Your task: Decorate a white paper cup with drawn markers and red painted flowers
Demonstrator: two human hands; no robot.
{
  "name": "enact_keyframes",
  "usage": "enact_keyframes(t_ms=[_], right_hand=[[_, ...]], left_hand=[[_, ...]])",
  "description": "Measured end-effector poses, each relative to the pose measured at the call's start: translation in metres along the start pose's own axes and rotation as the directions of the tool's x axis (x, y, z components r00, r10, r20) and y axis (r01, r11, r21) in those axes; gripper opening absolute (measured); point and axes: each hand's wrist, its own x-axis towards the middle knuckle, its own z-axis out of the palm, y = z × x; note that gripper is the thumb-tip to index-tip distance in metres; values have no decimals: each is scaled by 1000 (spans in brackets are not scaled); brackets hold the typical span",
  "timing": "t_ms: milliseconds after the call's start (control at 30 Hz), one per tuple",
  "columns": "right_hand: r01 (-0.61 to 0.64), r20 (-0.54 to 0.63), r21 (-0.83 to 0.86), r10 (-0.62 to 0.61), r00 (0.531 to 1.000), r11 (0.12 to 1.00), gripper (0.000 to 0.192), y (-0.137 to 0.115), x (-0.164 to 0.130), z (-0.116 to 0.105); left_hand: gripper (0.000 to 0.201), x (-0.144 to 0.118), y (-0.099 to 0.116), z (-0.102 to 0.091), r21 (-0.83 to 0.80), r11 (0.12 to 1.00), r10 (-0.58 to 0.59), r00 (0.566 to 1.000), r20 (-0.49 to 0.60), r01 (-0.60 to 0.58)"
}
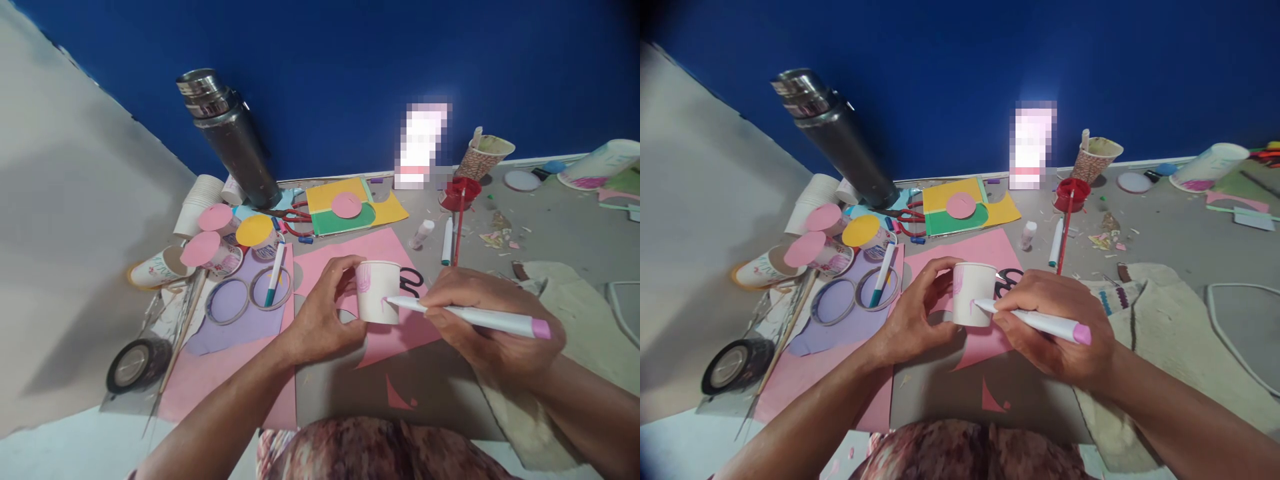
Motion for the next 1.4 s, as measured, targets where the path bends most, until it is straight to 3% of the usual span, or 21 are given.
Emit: enact_keyframes(t_ms=[200, 467, 1400], right_hand=[[25, 21, -22, -24, 999, 999, 12, -2, 2, -1], [-29, 6, -13, 29, 1000, 1000, 16, -5, 1, -5], [-41, -62, -3, 41, 997, 999, 16, -7, 1, -7]], left_hand=[[76, 1, -4, 2, -140, 990, 6, 999, 32, -1], [73, 2, -1, 1, -267, 960, -66, 996, 62, 81], [73, 3, 2, -4, -330, 937, -98, 992, 77, 118]])
